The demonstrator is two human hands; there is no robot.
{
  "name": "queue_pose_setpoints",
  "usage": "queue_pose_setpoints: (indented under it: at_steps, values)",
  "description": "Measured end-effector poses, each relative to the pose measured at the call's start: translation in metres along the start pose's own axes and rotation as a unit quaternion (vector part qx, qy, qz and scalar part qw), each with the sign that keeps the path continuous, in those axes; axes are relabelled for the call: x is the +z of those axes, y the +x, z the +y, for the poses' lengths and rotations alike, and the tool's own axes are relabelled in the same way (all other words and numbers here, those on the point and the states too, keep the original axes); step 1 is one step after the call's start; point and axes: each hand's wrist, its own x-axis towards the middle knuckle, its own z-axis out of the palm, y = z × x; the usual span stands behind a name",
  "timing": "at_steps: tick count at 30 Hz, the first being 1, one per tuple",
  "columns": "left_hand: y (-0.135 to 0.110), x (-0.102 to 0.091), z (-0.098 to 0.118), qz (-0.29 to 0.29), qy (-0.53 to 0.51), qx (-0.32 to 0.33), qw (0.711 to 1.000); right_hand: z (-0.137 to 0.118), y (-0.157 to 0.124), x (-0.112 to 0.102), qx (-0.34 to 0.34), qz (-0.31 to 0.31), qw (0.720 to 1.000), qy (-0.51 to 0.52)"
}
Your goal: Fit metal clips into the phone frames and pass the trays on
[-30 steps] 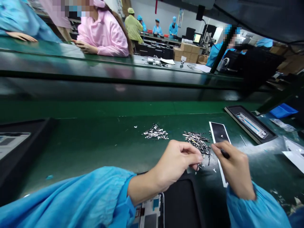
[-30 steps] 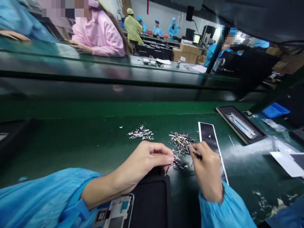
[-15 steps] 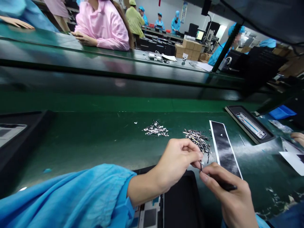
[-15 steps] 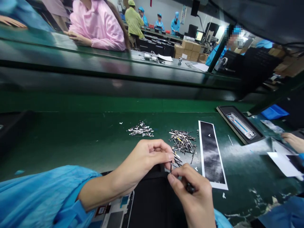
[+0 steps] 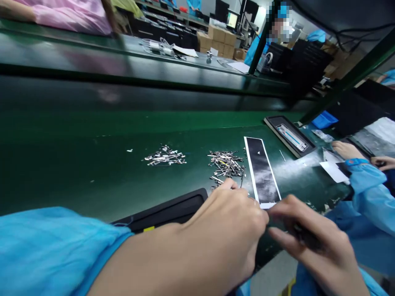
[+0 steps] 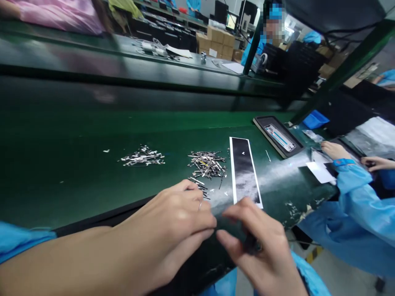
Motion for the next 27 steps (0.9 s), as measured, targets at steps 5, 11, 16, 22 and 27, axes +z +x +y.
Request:
queue_pose_setpoints:
  at_steps: [5,11,16,22,27]
  values:
    - [0.018,0.030,-0.006,-0.073,0.043,-0.050,0.995,0.055,-0.026,0.003,0.085,0.283,0.933,0.205]
    - [0.026,0.065,-0.012,-0.052,0.178,0.118,0.976,0.093,-0.040,0.028,0.094,0.357,0.907,0.204]
    - [0.037,0.085,-0.017,-0.108,0.225,0.163,0.955,0.094,-0.053,0.020,0.192,0.270,0.936,0.120]
    - [0.039,0.082,-0.014,-0.126,0.255,0.182,0.941,0.106,-0.056,0.011,0.266,0.261,0.917,0.145]
    - [0.037,0.078,-0.013,-0.071,0.217,0.185,0.956,0.118,-0.052,0.013,0.298,0.291,0.895,0.162]
